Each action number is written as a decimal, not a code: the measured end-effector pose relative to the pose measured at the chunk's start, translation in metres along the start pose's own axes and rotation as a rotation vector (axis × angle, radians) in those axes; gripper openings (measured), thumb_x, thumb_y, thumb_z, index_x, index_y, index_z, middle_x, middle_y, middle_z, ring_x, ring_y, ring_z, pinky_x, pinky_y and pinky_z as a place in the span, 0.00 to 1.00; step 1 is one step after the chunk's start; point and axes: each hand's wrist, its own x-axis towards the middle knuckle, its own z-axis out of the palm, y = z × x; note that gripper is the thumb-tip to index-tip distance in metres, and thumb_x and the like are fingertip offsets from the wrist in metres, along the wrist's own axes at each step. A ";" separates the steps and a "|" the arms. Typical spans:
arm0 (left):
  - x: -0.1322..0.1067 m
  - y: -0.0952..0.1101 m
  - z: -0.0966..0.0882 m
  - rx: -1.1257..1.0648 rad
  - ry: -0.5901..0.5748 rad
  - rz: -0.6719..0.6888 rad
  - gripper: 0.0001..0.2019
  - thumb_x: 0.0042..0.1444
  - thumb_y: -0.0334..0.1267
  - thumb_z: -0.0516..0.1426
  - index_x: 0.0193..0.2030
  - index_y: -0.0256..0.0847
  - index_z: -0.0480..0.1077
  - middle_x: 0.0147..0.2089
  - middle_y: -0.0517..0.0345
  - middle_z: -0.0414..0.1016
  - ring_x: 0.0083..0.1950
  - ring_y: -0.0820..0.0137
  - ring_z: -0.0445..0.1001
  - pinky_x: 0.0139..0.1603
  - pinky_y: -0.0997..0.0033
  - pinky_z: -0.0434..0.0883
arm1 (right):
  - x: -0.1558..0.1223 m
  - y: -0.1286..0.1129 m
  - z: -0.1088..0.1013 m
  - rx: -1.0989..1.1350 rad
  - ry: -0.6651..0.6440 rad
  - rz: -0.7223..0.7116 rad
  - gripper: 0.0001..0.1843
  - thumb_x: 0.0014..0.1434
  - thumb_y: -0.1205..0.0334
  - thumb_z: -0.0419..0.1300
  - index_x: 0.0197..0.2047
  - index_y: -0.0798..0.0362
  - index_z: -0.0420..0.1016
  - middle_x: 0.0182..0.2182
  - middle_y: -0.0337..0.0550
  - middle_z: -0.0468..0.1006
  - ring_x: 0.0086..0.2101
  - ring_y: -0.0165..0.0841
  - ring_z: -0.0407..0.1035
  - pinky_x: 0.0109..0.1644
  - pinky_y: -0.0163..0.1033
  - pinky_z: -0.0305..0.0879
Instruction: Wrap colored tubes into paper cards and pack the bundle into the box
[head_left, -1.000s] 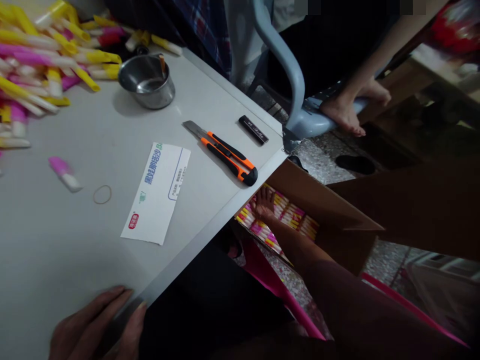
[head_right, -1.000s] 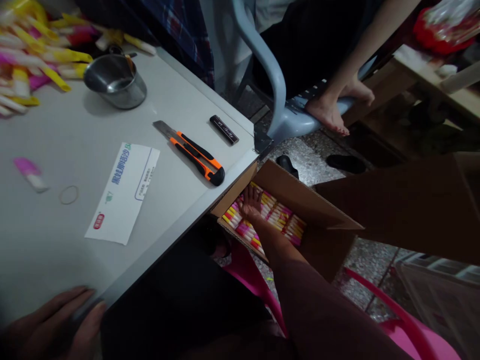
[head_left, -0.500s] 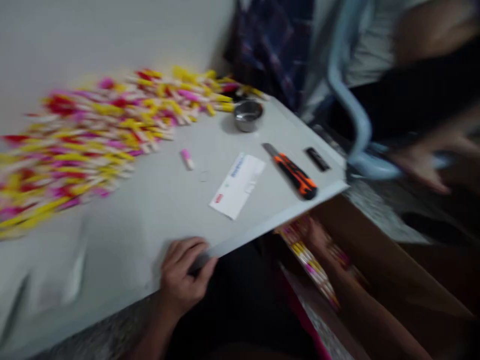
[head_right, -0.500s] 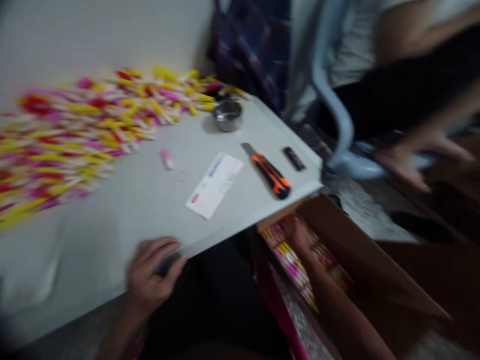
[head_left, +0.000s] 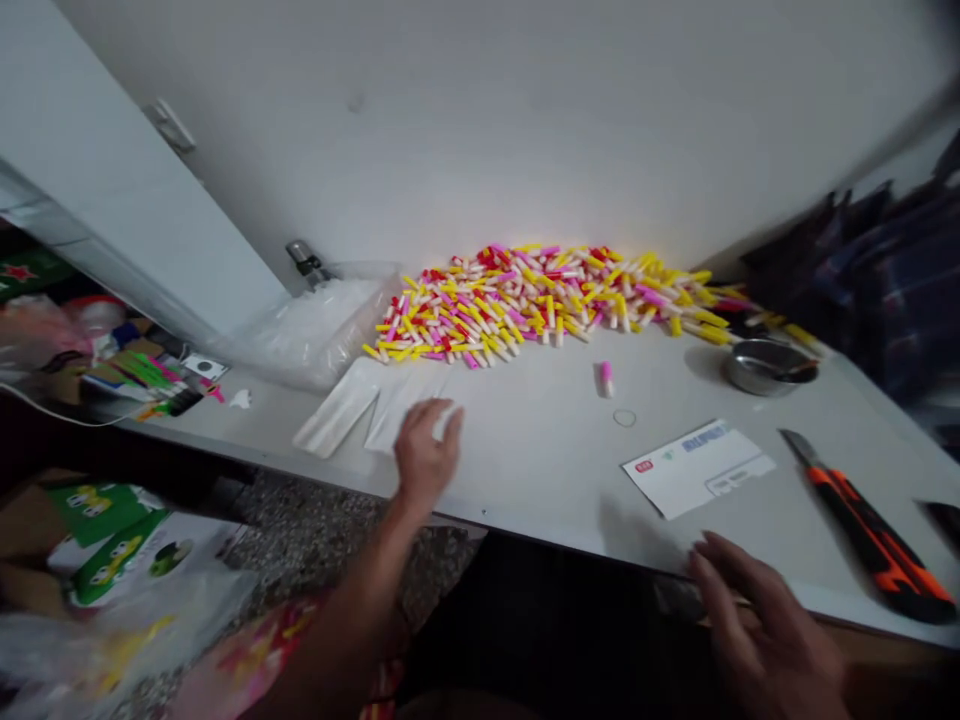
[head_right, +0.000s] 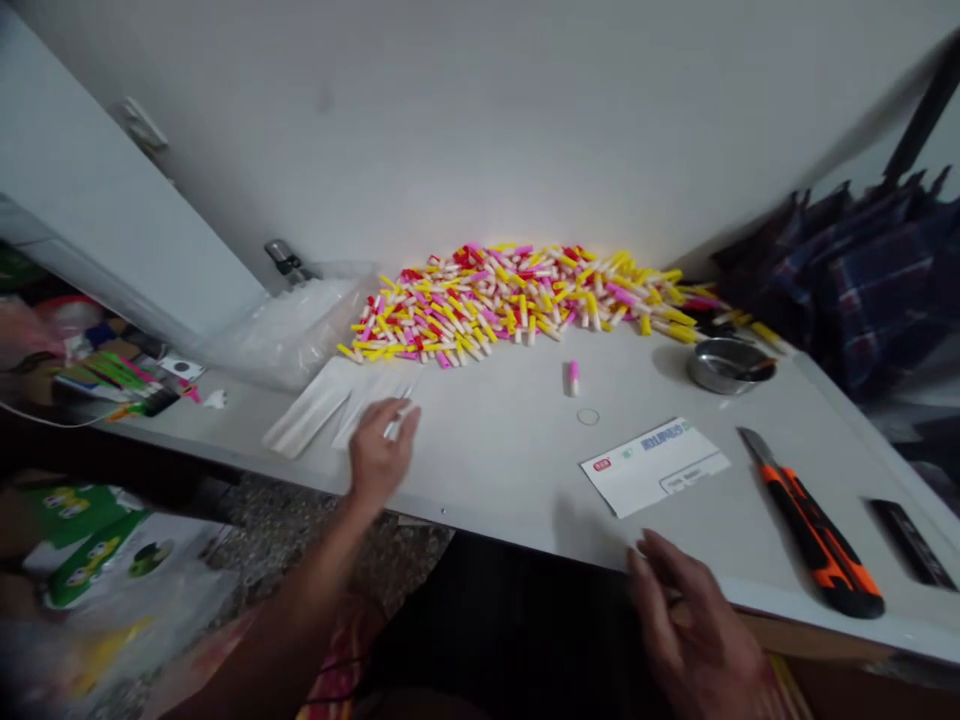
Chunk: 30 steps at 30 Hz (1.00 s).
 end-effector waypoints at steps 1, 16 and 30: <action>0.016 -0.020 -0.007 0.156 0.034 -0.041 0.15 0.66 0.47 0.56 0.51 0.40 0.75 0.52 0.46 0.78 0.52 0.59 0.75 0.59 0.56 0.70 | 0.010 -0.011 0.012 0.036 -0.031 -0.029 0.18 0.65 0.49 0.63 0.54 0.48 0.78 0.44 0.47 0.82 0.37 0.38 0.78 0.34 0.38 0.74; 0.021 -0.093 -0.001 0.565 -0.255 -0.044 0.17 0.66 0.45 0.51 0.51 0.42 0.76 0.49 0.47 0.77 0.55 0.53 0.70 0.55 0.54 0.67 | 0.037 -0.019 0.069 0.015 -0.263 -0.206 0.12 0.71 0.54 0.56 0.49 0.49 0.78 0.45 0.46 0.80 0.43 0.38 0.78 0.49 0.42 0.74; 0.033 -0.049 -0.019 -0.242 -0.333 -0.024 0.15 0.57 0.40 0.60 0.51 0.43 0.77 0.52 0.54 0.75 0.38 0.72 0.74 0.40 0.70 0.76 | 0.036 -0.036 0.067 0.194 -0.261 -0.043 0.16 0.67 0.51 0.60 0.50 0.51 0.79 0.43 0.48 0.81 0.42 0.39 0.77 0.49 0.44 0.75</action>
